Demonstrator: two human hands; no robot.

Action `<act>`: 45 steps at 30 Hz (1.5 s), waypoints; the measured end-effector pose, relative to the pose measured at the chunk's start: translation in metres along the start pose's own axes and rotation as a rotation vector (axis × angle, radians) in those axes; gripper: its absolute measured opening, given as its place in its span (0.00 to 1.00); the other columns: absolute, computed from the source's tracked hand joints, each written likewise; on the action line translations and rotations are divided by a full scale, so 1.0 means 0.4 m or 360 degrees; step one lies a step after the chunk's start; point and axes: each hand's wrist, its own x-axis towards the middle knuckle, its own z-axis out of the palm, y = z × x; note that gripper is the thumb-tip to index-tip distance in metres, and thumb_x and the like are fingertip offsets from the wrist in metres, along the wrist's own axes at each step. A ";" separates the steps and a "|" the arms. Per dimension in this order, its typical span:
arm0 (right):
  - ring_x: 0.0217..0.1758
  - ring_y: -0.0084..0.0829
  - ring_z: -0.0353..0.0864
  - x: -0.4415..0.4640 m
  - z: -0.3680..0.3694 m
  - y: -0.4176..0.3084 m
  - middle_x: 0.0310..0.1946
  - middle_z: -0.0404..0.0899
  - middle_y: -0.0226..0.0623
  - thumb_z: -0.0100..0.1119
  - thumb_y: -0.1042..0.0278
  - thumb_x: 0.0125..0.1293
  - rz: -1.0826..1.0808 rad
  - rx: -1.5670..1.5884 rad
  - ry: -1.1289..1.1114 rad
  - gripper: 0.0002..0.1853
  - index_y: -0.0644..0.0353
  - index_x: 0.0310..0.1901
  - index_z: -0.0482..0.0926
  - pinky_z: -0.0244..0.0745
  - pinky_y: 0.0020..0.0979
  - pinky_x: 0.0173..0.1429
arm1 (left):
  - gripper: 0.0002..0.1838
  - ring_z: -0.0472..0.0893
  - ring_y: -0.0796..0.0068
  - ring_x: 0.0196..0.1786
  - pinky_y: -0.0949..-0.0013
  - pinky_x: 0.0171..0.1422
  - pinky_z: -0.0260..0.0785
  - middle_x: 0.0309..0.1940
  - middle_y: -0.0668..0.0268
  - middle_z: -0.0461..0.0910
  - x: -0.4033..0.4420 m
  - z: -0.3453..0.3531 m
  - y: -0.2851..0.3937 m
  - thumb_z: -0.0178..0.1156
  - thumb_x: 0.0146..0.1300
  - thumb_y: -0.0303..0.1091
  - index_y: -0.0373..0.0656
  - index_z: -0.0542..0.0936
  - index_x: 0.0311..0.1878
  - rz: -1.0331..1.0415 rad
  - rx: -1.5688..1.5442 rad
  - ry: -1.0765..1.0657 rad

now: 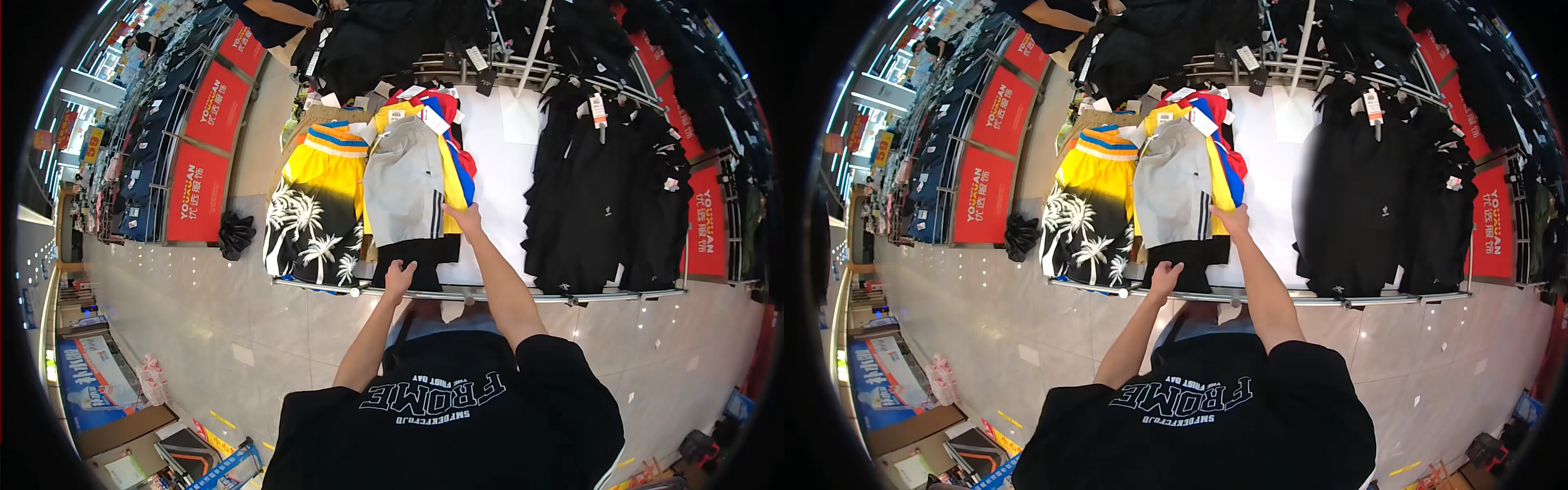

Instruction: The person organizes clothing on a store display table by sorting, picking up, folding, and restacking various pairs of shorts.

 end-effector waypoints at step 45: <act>0.57 0.55 0.72 -0.066 -1.015 0.419 0.53 0.72 0.55 0.66 0.62 0.60 -0.0364 -0.0629 0.0829 0.27 0.65 0.58 0.71 0.68 0.46 0.63 | 0.17 0.85 0.69 0.42 0.67 0.48 0.76 0.38 0.56 0.86 -0.149 0.800 0.613 0.62 0.66 0.41 0.35 0.81 0.48 0.1202 0.0003 -0.0723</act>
